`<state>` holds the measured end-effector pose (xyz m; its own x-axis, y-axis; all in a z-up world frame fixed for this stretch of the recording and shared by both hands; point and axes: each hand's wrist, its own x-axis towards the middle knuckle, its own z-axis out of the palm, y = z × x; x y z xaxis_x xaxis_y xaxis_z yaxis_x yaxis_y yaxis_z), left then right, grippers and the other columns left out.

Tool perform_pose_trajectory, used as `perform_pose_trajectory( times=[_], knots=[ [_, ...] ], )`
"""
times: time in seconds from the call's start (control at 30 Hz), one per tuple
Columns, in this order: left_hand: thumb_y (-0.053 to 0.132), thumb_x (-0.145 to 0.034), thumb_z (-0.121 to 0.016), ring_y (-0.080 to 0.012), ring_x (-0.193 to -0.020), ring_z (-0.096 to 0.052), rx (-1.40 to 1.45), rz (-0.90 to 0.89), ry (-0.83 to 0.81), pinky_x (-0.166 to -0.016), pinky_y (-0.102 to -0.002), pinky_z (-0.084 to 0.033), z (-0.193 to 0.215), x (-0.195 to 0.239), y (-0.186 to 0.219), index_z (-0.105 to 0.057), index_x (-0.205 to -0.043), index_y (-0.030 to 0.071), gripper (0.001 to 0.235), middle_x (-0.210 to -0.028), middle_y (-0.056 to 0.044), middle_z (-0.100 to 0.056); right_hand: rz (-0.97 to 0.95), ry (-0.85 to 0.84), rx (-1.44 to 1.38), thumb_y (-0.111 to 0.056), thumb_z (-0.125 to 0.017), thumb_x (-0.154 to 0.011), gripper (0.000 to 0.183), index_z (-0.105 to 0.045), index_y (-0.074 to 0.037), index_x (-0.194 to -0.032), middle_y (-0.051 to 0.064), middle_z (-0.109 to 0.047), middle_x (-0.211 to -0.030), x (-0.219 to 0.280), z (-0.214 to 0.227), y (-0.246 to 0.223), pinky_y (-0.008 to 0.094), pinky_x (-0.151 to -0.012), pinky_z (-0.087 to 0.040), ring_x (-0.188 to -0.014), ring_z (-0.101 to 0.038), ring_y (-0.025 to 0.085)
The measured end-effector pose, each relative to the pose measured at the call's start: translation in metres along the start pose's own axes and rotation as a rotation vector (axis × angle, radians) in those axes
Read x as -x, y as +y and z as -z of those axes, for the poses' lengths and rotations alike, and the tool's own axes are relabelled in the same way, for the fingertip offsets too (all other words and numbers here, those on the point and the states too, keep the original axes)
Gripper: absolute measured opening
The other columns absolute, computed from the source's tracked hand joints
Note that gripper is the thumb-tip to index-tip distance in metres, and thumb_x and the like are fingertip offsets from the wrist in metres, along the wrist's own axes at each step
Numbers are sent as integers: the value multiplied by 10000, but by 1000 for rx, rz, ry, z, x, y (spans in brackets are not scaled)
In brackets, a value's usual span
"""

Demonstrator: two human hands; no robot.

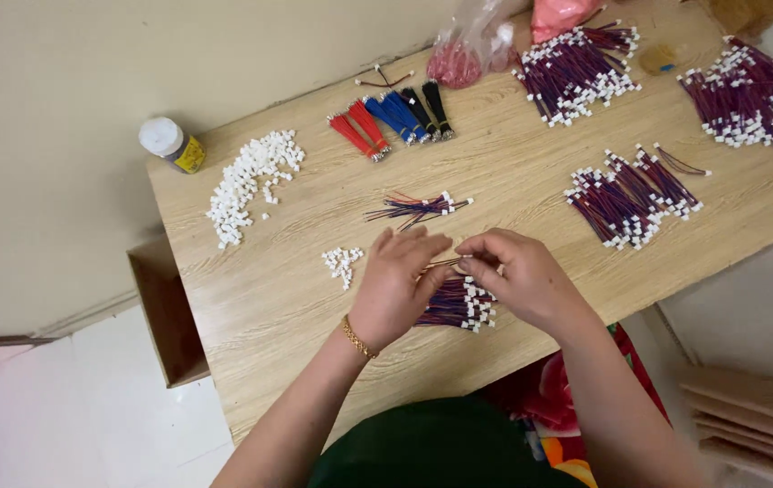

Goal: Assembling small wire cables by attaching plastic connectors to the ends

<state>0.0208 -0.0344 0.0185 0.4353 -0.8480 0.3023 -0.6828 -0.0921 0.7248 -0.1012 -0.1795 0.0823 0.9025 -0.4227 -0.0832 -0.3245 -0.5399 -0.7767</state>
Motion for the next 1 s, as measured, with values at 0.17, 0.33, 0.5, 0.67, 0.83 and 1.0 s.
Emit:
perform_pose_trajectory(
  times=[0.17,0.33,0.5,0.67,0.83,1.0],
  knots=[
    [225,-952,-575,-269,-1000,-678,342,163,-93,-988,-513,-394,11,7,25,-687,-1093,117,210,-949,-78,-730,179,55,9,-86,-685,-840,134,-699,-57,-970,149,-671,-772,17,11,-25,385,-673,-538,-731,-675,278],
    [188,-938,-610,-154,-790,-694,548,391,-88,-767,-332,-542,30,21,26,-735,-993,95,166,-764,-58,-741,115,28,-61,-60,-643,-859,147,-731,-62,-976,94,-670,-719,30,24,-39,336,-671,-535,-687,-649,206],
    [205,-893,-656,-85,-724,-612,548,508,-88,-622,-223,-500,38,39,1,-733,-937,105,133,-705,-17,-706,86,213,-97,6,-673,-797,137,-717,-28,-922,123,-635,-673,35,26,-13,330,-611,-492,-636,-580,181],
    [191,-890,-644,-103,-725,-613,553,517,-44,-634,-236,-513,34,44,-1,-733,-924,82,145,-711,-37,-703,243,259,220,-83,-688,-817,131,-731,-98,-940,134,-662,-876,26,15,-11,389,-749,-510,-843,-651,296],
    [174,-872,-650,-130,-710,-649,462,452,-49,-642,-288,-537,38,36,17,-743,-914,91,131,-710,-58,-717,268,61,554,-357,-571,-940,211,-736,-238,-994,73,-657,-1067,16,-15,-27,467,-1025,-397,-1120,-585,301],
    [178,-873,-646,-209,-694,-693,359,386,-50,-657,-321,-536,44,33,24,-742,-887,104,121,-694,-81,-712,189,-154,257,-230,-573,-928,167,-702,-125,-917,105,-700,-890,9,-26,-26,420,-799,-515,-917,-669,322]
  ],
)
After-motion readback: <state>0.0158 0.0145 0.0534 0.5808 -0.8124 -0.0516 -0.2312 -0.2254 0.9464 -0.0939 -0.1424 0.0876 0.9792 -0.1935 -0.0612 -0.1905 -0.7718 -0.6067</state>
